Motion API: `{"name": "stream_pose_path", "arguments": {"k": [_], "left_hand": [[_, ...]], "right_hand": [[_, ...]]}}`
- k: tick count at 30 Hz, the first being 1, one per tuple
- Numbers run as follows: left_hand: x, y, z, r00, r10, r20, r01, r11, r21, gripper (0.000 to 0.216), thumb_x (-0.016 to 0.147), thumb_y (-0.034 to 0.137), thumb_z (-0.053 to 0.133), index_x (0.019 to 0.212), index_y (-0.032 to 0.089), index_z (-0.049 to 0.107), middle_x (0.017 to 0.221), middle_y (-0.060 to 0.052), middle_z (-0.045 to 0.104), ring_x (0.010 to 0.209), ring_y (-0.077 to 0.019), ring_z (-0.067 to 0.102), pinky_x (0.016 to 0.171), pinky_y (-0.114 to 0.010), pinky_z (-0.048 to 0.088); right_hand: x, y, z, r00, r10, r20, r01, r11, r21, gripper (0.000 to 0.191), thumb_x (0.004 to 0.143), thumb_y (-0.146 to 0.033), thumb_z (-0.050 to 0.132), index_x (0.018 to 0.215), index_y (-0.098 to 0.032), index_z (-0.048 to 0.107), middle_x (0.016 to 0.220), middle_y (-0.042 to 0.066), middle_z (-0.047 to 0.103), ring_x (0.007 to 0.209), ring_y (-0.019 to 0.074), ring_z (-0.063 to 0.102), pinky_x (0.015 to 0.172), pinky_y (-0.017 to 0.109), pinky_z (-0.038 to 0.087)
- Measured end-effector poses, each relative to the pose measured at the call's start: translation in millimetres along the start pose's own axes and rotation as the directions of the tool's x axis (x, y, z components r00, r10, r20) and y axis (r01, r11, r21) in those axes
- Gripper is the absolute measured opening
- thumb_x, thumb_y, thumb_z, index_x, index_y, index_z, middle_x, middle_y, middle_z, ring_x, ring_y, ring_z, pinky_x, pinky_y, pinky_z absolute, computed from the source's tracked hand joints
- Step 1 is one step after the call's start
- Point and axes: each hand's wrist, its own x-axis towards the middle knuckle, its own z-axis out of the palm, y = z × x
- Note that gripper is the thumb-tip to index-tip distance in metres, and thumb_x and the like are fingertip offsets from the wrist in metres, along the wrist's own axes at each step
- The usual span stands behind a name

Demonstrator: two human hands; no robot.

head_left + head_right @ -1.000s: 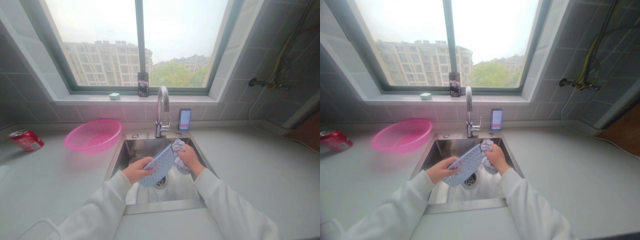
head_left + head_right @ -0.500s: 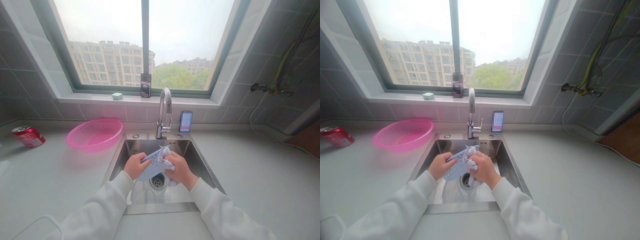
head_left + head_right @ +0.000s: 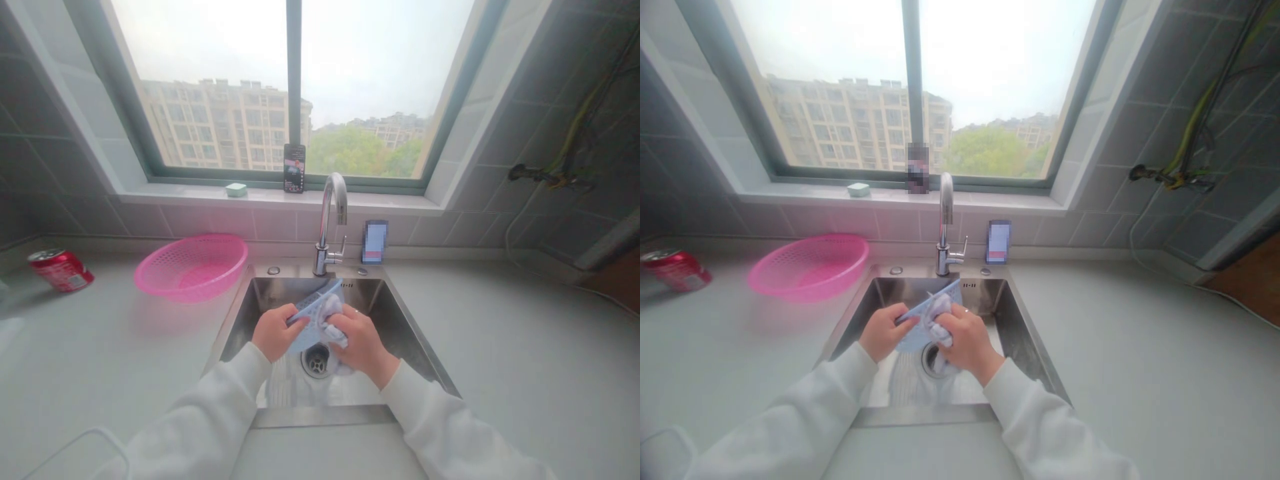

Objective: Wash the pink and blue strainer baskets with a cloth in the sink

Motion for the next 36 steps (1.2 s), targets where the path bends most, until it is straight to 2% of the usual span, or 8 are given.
{"name": "stream_pose_path", "arguments": {"k": [7, 13, 15, 18, 20, 24, 31, 36], "left_hand": [[0, -2, 1, 0.998, 0.029, 0.056, -0.026, 0.998, -0.051, 0.041, 0.083, 0.053, 0.053, 0.059, 0.021, 0.047, 0.058, 0.004, 0.043, 0.058, -0.0140, 0.044, 0.059, -0.027, 0.027], [0, -7, 6, 0.994, 0.029, 0.102, -0.013, 0.989, -0.150, 0.038, 0.083, 0.050, 0.058, 0.061, 0.018, 0.054, 0.058, 0.004, 0.048, 0.060, -0.0137, 0.047, 0.058, -0.026, 0.031], [1, -10, 7, 0.986, 0.005, 0.168, 0.034, 0.973, -0.230, 0.038, 0.084, 0.051, 0.058, 0.071, 0.017, 0.065, 0.062, 0.002, 0.056, 0.060, -0.0149, 0.051, 0.058, -0.026, 0.036], [3, -13, 7, 0.968, -0.021, 0.252, 0.115, 0.924, -0.365, 0.044, 0.087, 0.053, 0.056, 0.101, 0.015, 0.073, 0.084, -0.004, 0.070, 0.066, -0.0175, 0.058, 0.061, -0.027, 0.045], [4, -14, 5, 0.970, -0.012, 0.243, 0.110, 0.913, -0.393, 0.045, 0.087, 0.052, 0.055, 0.109, 0.016, 0.072, 0.095, -0.006, 0.072, 0.075, -0.0199, 0.062, 0.066, -0.029, 0.048], [8, -18, -3, 0.979, 0.065, 0.195, -0.003, 0.954, -0.301, 0.029, 0.088, 0.042, 0.052, 0.092, 0.018, 0.069, 0.087, -0.004, 0.070, 0.085, -0.0214, 0.063, 0.078, -0.031, 0.048], [10, -21, -6, 0.982, -0.001, 0.187, 0.004, 1.000, -0.016, 0.011, 0.079, 0.028, 0.052, 0.073, 0.020, 0.057, 0.069, 0.001, 0.061, 0.070, -0.0192, 0.056, 0.066, -0.030, 0.037], [9, -16, -4, 0.993, -0.082, 0.087, 0.080, 0.996, 0.027, 0.032, 0.082, 0.048, 0.056, 0.066, 0.023, 0.045, 0.060, 0.005, 0.050, 0.062, -0.0173, 0.050, 0.061, -0.028, 0.030]], "right_hand": [[9, 34, -11, 0.963, 0.205, -0.174, -0.220, 0.973, -0.070, 0.007, 0.079, -0.019, 0.060, 0.080, -0.024, 0.063, 0.081, 0.004, 0.062, 0.075, 0.0221, 0.062, 0.069, 0.032, 0.049], [-2, 0, -6, 0.997, -0.071, -0.026, 0.071, 0.997, -0.007, 0.006, 0.079, -0.022, 0.064, 0.083, -0.023, 0.068, 0.085, 0.004, 0.065, 0.075, 0.0197, 0.062, 0.068, 0.029, 0.049], [-2, -1, -5, 0.996, -0.086, -0.024, 0.088, 0.994, 0.062, 0.006, 0.079, -0.023, 0.063, 0.082, -0.023, 0.068, 0.084, 0.004, 0.065, 0.075, 0.0200, 0.063, 0.068, 0.030, 0.050], [3, 16, -9, 0.989, 0.050, -0.139, -0.028, 0.988, 0.155, 0.010, 0.079, -0.020, 0.058, 0.084, -0.023, 0.067, 0.086, 0.004, 0.067, 0.079, 0.0210, 0.065, 0.074, 0.033, 0.052], [7, 32, -13, 0.956, 0.190, -0.221, -0.149, 0.970, 0.192, 0.012, 0.077, -0.019, 0.057, 0.082, -0.024, 0.066, 0.084, 0.003, 0.069, 0.079, 0.0216, 0.065, 0.076, 0.035, 0.053], [9, 57, -18, 0.881, 0.364, -0.303, -0.298, 0.923, 0.243, 0.015, 0.073, -0.019, 0.056, 0.082, -0.027, 0.065, 0.080, 0.000, 0.071, 0.079, 0.0220, 0.066, 0.078, 0.036, 0.055], [8, 71, -13, 0.840, 0.445, -0.310, -0.360, 0.885, 0.296, 0.017, 0.073, -0.022, 0.061, 0.085, -0.031, 0.069, 0.081, -0.003, 0.075, 0.077, 0.0196, 0.065, 0.076, 0.032, 0.055], [11, 69, -13, 0.850, 0.463, -0.253, -0.403, 0.879, 0.257, 0.022, 0.071, -0.022, 0.058, 0.087, -0.028, 0.071, 0.084, 0.000, 0.075, 0.080, 0.0231, 0.068, 0.077, 0.036, 0.054]]}}
